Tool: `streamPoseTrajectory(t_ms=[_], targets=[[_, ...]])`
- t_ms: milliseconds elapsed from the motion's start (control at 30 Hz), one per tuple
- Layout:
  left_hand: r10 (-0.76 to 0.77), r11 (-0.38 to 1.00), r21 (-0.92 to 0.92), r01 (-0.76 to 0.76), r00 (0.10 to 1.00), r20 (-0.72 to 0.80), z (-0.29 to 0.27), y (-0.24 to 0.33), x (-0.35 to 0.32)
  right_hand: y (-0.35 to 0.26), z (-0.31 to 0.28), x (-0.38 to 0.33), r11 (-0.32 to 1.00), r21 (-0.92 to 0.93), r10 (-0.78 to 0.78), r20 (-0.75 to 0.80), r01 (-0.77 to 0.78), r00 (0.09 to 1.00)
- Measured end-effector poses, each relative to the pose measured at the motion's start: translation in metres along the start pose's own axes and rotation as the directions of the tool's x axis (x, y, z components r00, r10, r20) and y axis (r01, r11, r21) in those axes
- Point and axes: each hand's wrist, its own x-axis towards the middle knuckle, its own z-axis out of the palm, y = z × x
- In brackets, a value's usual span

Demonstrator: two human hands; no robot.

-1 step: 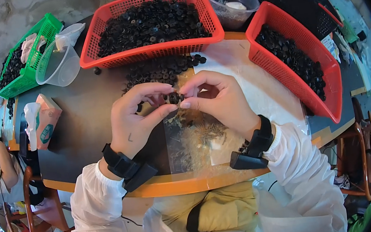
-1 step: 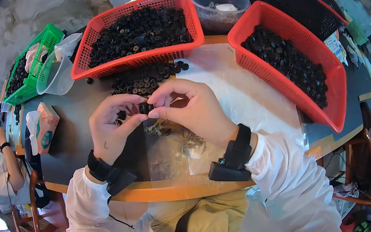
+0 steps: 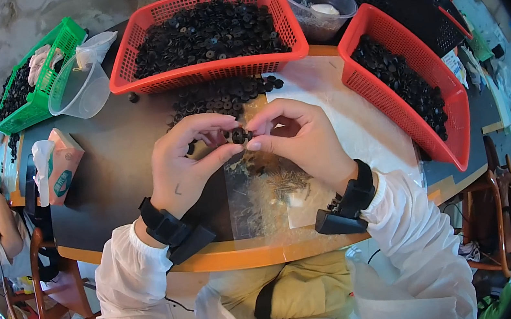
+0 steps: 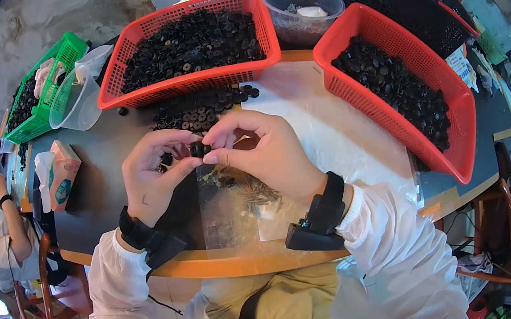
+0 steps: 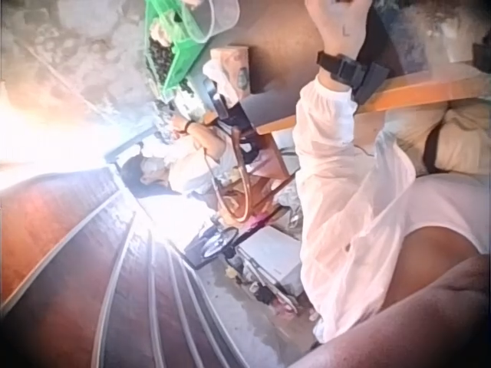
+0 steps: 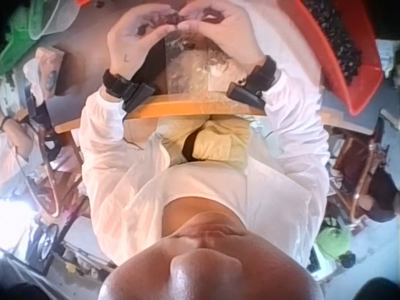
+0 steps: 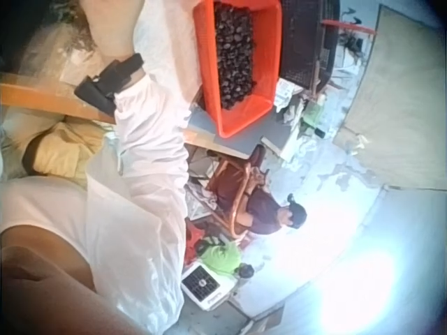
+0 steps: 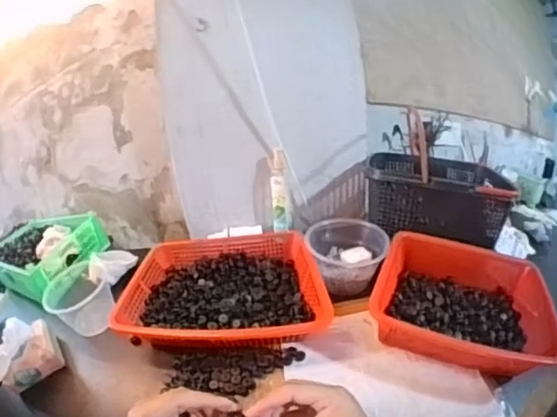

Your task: Sorting and inspecting small black shoe eyelets or grommets at a workbench.

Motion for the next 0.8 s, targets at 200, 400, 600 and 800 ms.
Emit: streamPoseTrajectory(t_ms=[200,400,600,800], targets=[[-0.001,0.992,0.124,-0.008,0.998,0.068,-0.005,0.004,0.000,-0.003,0.000,-0.001,0.995,-0.092,-0.025,0.007,0.026,1.000],[0.193,0.970,0.130,-0.205,0.977,0.095,-0.007,-0.004,0.003,-0.005,0.000,0.000,0.944,-0.303,-0.138,0.005,0.133,0.990],[0.181,0.969,0.140,-0.203,0.971,0.157,-0.008,-0.002,0.004,-0.006,0.005,-0.001,0.991,-0.129,-0.050,-0.015,0.048,0.999],[0.123,0.988,0.066,-0.136,0.978,0.168,-0.010,-0.007,0.002,-0.007,0.003,-0.001,0.995,-0.030,0.097,0.132,-0.094,0.986]])
